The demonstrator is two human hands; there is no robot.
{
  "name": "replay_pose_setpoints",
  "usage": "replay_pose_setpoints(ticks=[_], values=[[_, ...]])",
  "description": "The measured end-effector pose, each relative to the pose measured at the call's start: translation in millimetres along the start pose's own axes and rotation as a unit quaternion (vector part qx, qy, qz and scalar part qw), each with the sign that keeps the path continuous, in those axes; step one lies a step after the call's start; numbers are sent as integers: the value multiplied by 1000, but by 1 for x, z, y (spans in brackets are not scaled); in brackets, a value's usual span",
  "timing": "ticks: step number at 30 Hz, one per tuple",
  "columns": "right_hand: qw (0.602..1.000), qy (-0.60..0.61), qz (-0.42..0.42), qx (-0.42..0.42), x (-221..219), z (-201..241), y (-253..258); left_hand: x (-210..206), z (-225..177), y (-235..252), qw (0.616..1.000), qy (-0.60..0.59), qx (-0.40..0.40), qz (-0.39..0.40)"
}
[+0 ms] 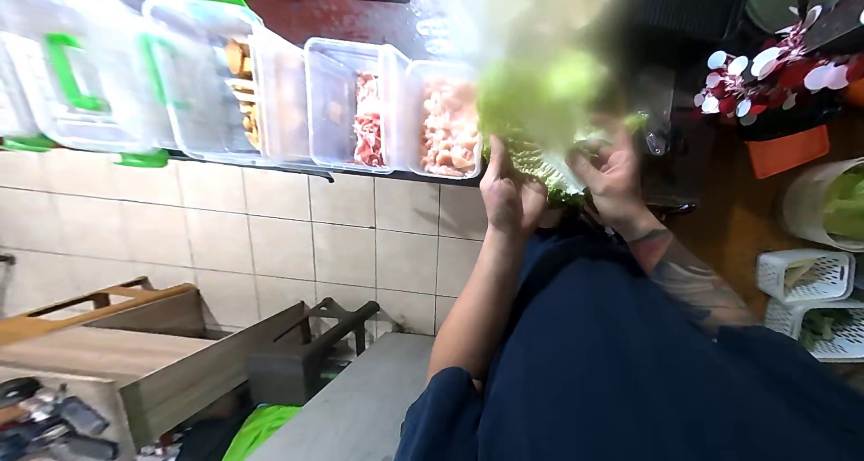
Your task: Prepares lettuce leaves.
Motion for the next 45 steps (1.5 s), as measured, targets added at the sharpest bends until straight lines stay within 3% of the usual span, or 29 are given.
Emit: replay_pose_setpoints(ticks=[3, 7, 10, 13, 16, 18, 21, 24, 27, 31, 36, 40, 45], values=[[999, -24, -26, 3, 9, 2, 4, 12, 1, 0, 998, 25, 10, -50], [994, -82, -64, 38, 20, 14, 8, 25, -4, -18, 968, 196, -20, -155], [977, -176, -84, 90, 23, 28, 6, 3, 2, -33, 949, 297, -39, -98], [932, -323, -33, 163, 12, 34, -17, -15, 22, -32, 973, 229, 30, 19], [850, -452, 53, 265, -3, 35, -56, -12, 29, -21, 987, 138, 69, -35], [833, -456, 74, 303, -3, 32, -66, -8, 27, -14, 990, 100, 82, -62], [893, -373, 37, 248, 10, 31, -61, 0, 23, -10, 993, 47, 76, -81], [966, -204, -31, 155, 30, 26, -35, 1, 19, -12, 996, 7, 61, -59], [997, -67, -4, 33, 36, 5, -17, 0, 22, -14, 996, -26, 76, -39], [996, 28, 55, -59, 21, 1, -11, -1, 27, -16, 993, -67, 101, -17], [993, 49, 92, -49, 0, 14, -10, -4, 27, -17, 991, -86, 99, -2], [993, 31, 84, -78, 5, 1, -27, -4, 24, -18, 995, -39, 89, -14], [984, 82, 91, -132, 15, -7, -41, 0, 30, -19, 993, 12, 110, 30]])
Point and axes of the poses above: each hand's wrist, its own y-axis towards the middle knuckle, its own x-axis out of the back of the hand, z = x × y, the point moved 7 cm from there along y, towards the middle knuckle, and after that the axes turned 9 degrees about z, right-handed, at the moved point
